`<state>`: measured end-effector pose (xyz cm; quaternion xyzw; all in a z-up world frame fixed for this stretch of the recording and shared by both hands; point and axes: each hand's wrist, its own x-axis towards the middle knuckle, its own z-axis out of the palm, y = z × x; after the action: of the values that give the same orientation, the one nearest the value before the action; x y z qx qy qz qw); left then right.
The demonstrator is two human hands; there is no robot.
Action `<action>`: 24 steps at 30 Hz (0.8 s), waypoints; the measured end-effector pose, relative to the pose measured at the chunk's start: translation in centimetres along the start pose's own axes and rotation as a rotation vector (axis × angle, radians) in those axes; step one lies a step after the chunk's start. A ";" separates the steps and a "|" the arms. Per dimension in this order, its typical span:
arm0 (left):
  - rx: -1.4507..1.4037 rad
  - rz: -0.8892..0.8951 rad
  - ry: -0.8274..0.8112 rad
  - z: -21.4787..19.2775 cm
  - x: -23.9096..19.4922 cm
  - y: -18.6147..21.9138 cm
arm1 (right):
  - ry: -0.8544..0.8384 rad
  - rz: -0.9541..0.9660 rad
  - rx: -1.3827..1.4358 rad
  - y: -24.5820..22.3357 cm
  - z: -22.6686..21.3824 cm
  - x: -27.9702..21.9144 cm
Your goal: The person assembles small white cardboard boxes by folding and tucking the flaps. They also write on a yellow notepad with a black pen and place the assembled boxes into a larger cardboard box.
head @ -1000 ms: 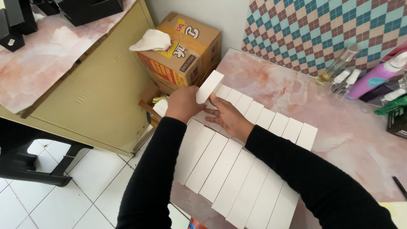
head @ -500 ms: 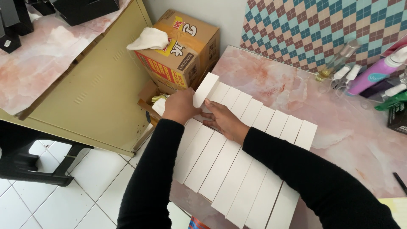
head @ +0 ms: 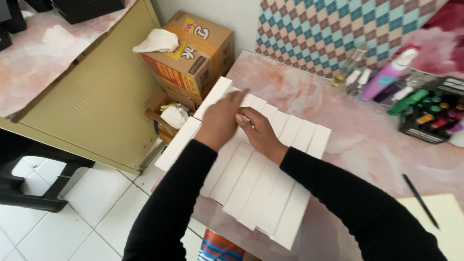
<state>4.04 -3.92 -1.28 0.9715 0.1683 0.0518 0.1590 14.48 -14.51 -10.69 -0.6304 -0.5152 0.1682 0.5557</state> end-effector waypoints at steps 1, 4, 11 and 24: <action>-0.007 0.007 0.005 0.3 -0.7 1.9 | 0.001 0.000 -0.011 -1.3 -1.1 -1.5; -0.260 0.189 -0.002 1.5 -3.3 7.4 | 0.071 -0.215 -0.116 -4.0 -4.1 -6.6; -0.380 0.421 0.026 7.8 -10.5 19.8 | 0.214 -0.646 -0.595 -3.9 -11.4 -20.4; -0.626 0.509 -0.290 26.2 -13.7 31.4 | 0.021 -0.252 -0.886 0.0 -20.3 -42.2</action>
<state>5.02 -44.31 -16.41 0.8841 -0.1247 0.0010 0.4504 13.01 -60.57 -19.26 -0.7413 -0.6044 -0.1435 0.2540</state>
